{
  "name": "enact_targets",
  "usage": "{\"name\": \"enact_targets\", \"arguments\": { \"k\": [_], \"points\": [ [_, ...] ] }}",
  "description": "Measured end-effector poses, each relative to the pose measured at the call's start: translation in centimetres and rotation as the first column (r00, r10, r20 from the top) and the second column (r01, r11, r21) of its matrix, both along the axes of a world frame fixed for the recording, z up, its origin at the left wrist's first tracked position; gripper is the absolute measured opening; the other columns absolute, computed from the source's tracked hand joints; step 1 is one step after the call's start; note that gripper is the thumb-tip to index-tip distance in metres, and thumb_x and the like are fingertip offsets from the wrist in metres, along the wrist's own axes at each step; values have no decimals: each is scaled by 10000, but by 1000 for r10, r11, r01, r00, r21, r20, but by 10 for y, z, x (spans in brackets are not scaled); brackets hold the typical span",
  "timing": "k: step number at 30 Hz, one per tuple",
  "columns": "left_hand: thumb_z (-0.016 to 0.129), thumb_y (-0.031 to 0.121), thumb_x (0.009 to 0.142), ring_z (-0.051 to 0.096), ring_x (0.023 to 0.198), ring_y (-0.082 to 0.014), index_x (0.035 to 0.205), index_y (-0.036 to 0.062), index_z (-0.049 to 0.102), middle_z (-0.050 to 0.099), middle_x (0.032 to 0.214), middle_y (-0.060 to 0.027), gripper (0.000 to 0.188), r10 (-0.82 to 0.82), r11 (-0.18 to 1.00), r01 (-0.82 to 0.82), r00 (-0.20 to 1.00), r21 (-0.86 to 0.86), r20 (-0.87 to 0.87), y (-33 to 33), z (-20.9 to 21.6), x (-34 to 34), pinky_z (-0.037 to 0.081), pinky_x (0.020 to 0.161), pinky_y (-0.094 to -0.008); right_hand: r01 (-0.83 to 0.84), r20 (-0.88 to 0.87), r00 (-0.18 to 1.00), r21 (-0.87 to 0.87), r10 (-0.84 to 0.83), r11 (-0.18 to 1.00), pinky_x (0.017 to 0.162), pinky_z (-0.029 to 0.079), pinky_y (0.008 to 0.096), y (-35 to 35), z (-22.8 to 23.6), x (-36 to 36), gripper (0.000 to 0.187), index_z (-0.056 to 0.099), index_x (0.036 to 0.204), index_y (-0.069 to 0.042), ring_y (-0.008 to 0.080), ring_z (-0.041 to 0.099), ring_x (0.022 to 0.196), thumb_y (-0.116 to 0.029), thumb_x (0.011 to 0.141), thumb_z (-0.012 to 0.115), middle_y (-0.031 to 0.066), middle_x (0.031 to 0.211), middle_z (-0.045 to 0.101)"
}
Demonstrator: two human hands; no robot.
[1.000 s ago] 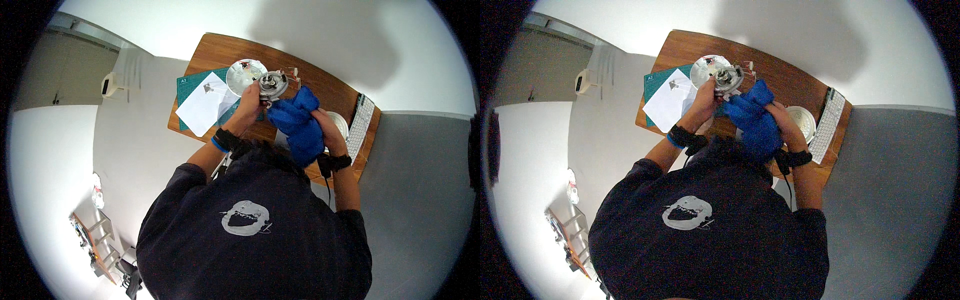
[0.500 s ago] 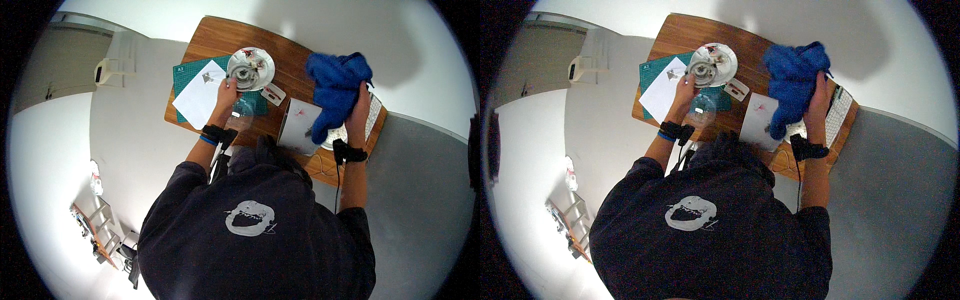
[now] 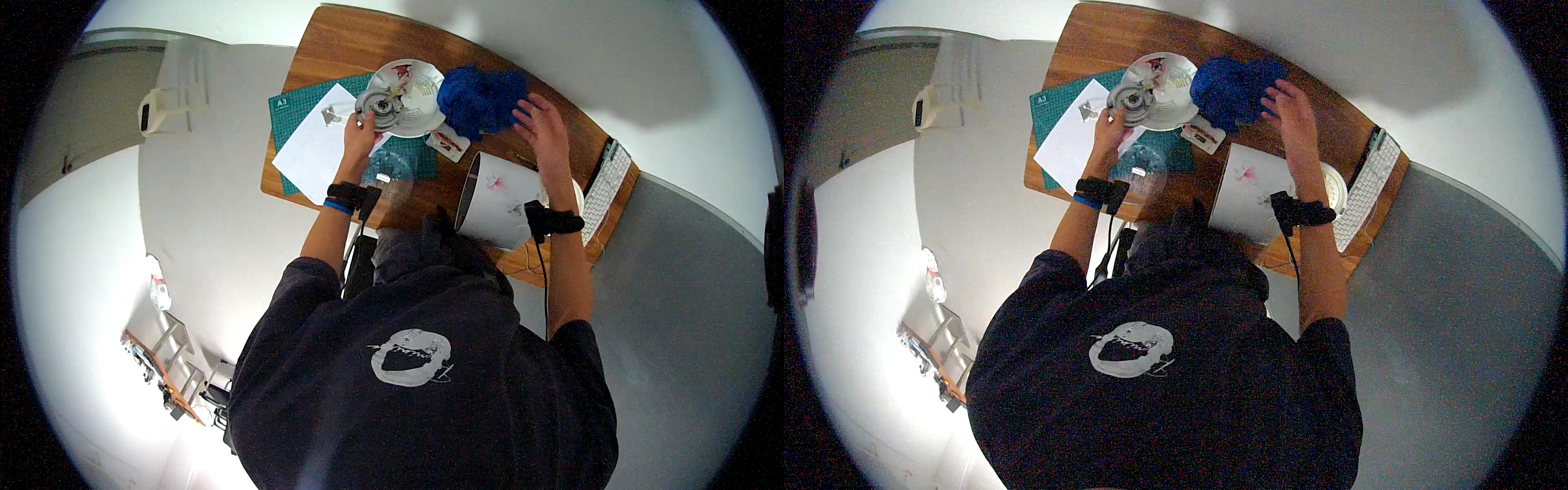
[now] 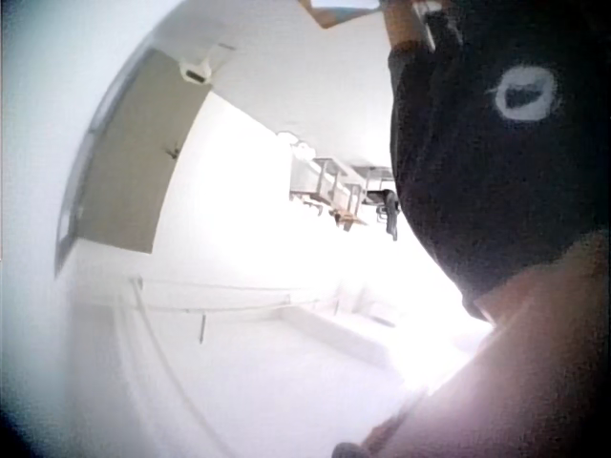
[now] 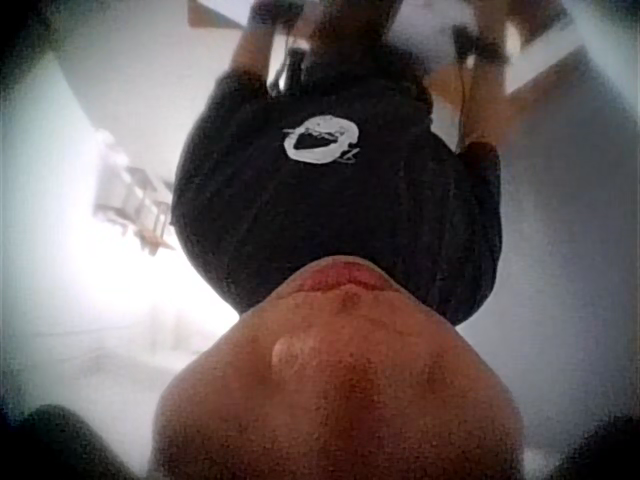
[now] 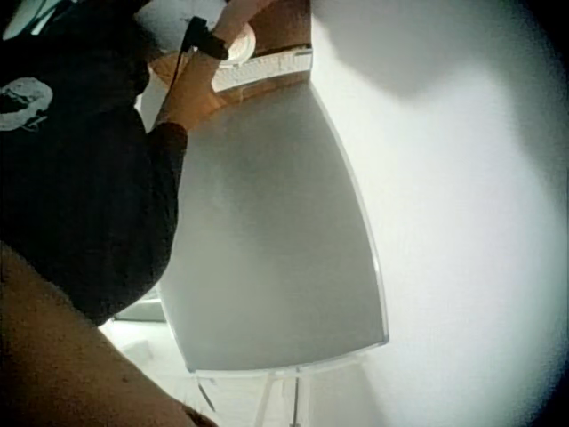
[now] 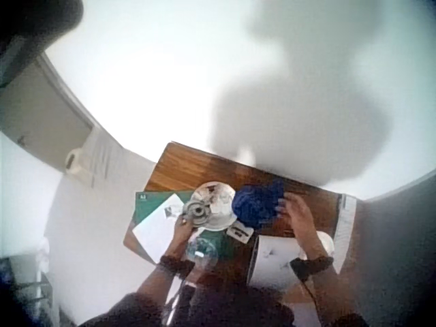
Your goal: The person disassembles a white cylindrical appliance, wipes the internal components with a blue cloth, and reassembles the unit. The person handles the appliance parts and a cloth on a wooden desk.
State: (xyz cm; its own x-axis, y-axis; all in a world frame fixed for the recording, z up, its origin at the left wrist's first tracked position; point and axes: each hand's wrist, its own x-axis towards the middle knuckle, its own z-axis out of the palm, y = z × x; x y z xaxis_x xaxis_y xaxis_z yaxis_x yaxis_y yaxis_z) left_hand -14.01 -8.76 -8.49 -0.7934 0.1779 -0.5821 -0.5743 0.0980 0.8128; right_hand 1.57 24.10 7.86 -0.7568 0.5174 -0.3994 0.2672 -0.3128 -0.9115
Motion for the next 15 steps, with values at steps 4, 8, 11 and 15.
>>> {"name": "enact_targets", "arguments": {
  "k": [4, 8, 11, 15],
  "points": [
    [647, 202, 1049, 737, 872, -207, 1232, -28, 563, 720, 1064, -154, 305, -71, 997, 72, 997, 38, -12, 8, -8, 4, 646, 720, -324, -325, 125, 941, 68, 315, 943, 1018, 532, 363, -3, 1, 8, 313, 645, 1317, -75, 231, 675, 1159, -278, 1087, 583, 119, 1260, 694],
    [632, 143, 1037, 758, 889, -221, 1201, -82, 594, 733, 1092, -186, 281, -164, 983, 156, 983, 96, 80, 8, -8, 3, 641, 723, -288, -711, 379, 703, 369, 602, 598, 1035, 519, 399, -15, -3, 24, 302, 671, 1301, -94, 270, 655, 1214, -263, 1057, 614, 169, 1304, 677],
    [622, 154, 1036, 766, 888, -221, 1232, -104, 584, 742, 1076, -199, 326, -197, 970, 180, 976, 160, 96, 3, -11, -1, 631, 728, -277, -857, 568, 484, 463, 666, 228, 1148, 416, 552, -23, -7, 36, 448, 671, 1333, -233, 409, 448, 1437, -413, 931, 751, 203, 1508, 516],
    [633, 215, 1031, 766, 880, -213, 1281, -117, 562, 754, 1028, -191, 422, -287, 957, 288, 956, -15, 56, -3, -11, -1, 616, 722, -287, -940, 765, 300, 339, 570, 40, 1178, 381, 576, -49, 19, 40, 716, 593, 1383, -252, 468, 356, 1489, -417, 759, 902, 203, 1623, 373]
  ]
}}
